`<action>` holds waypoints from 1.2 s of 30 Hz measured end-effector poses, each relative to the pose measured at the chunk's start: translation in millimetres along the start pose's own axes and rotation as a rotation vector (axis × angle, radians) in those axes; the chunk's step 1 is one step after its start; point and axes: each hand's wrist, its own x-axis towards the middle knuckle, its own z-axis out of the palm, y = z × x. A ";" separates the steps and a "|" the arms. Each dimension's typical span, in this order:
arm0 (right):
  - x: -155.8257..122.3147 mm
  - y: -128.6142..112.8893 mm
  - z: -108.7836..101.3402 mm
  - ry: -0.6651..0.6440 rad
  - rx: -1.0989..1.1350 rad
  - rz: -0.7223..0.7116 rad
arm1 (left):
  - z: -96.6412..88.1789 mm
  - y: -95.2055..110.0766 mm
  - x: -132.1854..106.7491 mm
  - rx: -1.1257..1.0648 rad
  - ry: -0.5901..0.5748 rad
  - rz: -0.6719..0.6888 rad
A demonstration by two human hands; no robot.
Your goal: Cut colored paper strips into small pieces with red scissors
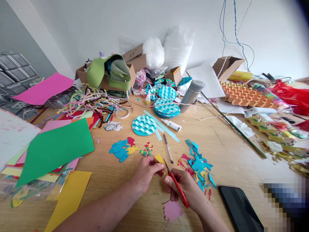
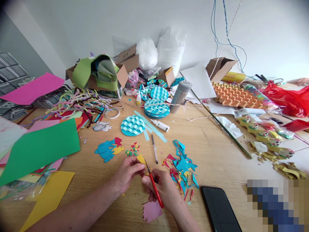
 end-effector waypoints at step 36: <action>-0.2 -0.4 -1.6 -0.016 -0.027 -0.029 | -1.2 -2.3 0.7 0.051 -0.038 -0.004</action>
